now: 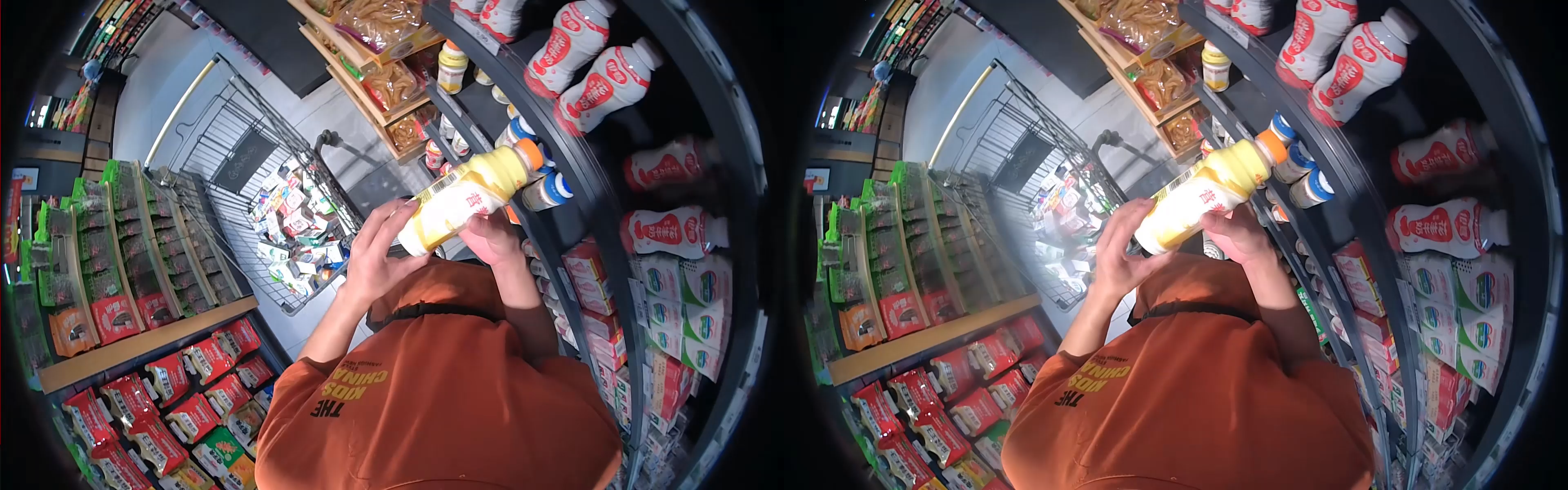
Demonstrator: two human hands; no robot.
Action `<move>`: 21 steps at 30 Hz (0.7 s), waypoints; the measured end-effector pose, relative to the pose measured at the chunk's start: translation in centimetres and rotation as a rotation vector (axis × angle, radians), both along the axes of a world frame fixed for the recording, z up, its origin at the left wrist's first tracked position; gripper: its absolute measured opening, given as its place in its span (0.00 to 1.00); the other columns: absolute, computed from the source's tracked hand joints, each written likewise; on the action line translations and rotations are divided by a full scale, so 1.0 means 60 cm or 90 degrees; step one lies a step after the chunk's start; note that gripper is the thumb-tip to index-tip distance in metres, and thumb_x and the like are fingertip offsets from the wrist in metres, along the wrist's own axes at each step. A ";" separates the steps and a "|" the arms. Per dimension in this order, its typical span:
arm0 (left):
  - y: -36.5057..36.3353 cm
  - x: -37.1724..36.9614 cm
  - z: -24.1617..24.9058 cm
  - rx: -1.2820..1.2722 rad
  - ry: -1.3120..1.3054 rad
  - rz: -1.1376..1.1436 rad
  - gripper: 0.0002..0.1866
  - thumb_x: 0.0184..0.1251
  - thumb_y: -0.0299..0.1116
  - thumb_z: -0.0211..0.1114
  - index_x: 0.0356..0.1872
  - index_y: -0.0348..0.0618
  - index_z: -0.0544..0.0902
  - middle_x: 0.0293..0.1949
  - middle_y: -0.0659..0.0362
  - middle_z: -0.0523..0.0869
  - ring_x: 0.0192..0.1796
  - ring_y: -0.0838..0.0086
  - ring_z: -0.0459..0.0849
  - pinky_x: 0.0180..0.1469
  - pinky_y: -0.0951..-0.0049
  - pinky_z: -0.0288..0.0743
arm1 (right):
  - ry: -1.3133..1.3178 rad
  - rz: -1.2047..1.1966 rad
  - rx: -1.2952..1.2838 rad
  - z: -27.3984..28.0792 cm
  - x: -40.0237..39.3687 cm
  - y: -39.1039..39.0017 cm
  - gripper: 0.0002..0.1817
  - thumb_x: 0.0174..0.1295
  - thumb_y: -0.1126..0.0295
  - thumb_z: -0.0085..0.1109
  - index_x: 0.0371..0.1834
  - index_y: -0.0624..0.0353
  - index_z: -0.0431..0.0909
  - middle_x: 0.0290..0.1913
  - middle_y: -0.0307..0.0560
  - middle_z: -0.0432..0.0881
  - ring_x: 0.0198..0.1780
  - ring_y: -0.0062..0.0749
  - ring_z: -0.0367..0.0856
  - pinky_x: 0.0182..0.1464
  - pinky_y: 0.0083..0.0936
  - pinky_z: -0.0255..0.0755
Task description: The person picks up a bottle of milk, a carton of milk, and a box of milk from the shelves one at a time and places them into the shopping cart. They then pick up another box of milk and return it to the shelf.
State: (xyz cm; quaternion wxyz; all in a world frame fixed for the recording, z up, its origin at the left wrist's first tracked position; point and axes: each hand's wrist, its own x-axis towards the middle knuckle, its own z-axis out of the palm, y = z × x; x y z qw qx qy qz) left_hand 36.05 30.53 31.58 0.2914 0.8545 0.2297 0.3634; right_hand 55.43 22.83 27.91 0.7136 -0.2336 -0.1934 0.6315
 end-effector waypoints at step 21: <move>-0.042 0.045 -0.017 -0.288 0.098 -0.038 0.31 0.58 0.31 0.73 0.64 0.38 0.74 0.53 0.50 0.82 0.52 0.65 0.83 0.51 0.68 0.80 | -0.868 -0.471 -0.139 0.191 0.083 -0.101 0.30 0.46 0.78 0.75 0.54 0.68 0.73 0.49 0.49 0.81 0.47 0.30 0.84 0.51 0.29 0.79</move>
